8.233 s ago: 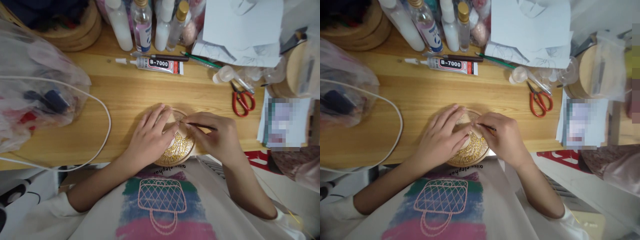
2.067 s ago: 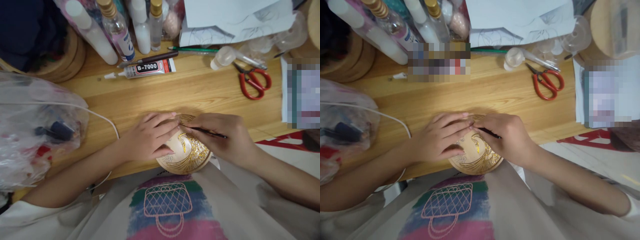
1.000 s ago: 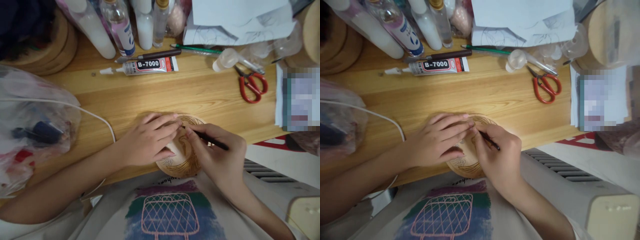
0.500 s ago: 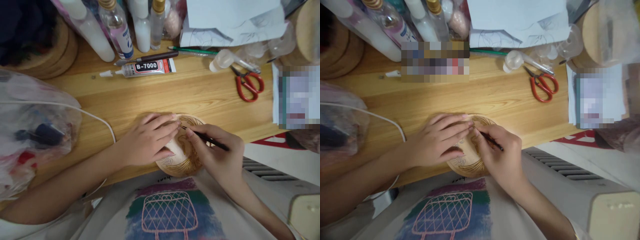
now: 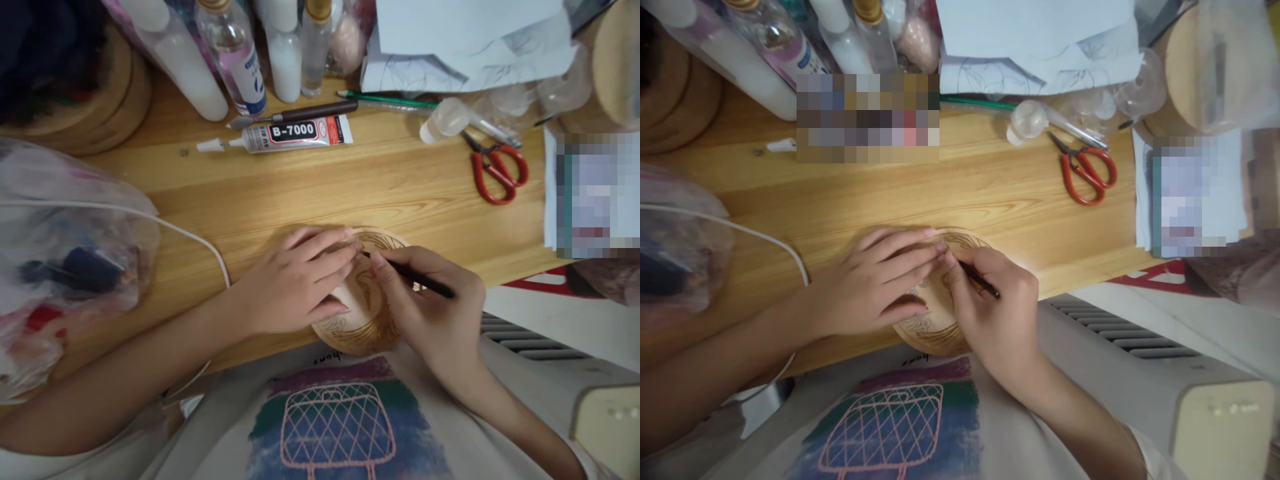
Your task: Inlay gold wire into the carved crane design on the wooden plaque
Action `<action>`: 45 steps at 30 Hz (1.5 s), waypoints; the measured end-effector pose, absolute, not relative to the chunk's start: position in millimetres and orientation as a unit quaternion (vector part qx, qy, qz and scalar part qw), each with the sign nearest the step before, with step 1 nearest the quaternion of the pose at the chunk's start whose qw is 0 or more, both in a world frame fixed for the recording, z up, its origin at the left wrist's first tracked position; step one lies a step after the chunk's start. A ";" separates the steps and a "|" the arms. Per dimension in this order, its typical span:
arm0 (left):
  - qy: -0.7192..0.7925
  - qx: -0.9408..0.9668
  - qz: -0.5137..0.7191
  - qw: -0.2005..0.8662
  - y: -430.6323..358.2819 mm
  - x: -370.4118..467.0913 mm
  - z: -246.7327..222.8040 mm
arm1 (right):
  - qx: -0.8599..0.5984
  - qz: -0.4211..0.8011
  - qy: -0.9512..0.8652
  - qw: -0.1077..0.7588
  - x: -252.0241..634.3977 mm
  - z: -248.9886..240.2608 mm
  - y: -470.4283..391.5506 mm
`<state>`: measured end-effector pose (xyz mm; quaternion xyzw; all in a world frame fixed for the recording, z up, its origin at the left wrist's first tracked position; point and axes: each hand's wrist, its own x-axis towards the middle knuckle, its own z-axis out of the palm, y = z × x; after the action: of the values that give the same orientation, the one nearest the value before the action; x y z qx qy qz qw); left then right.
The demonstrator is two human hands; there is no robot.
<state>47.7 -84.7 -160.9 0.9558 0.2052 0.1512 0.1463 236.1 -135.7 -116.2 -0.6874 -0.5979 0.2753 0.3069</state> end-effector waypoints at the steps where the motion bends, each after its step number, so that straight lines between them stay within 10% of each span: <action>1: 0.205 0.956 0.150 0.149 -84.7 47.8 -161.1 | -0.691 0.275 -0.594 0.305 235.3 -115.6 -135.3; 21: 0.202 0.959 0.145 0.138 -84.5 47.4 -162.1 | -0.674 0.223 -0.629 0.317 242.4 -111.7 -145.1; 29: 0.198 0.963 0.133 0.126 -84.8 46.0 -161.3 | -0.639 0.087 -0.756 0.114 254.6 -115.9 -138.6; 45: 0.198 0.963 0.128 0.133 -83.5 48.1 -159.3 | -0.632 0.073 -0.766 0.093 253.3 -122.9 -136.3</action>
<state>48.1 -83.5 -159.3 0.9626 0.1979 0.1282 0.1335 253.3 -136.3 -122.9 -0.6317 -0.7661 0.0733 0.0933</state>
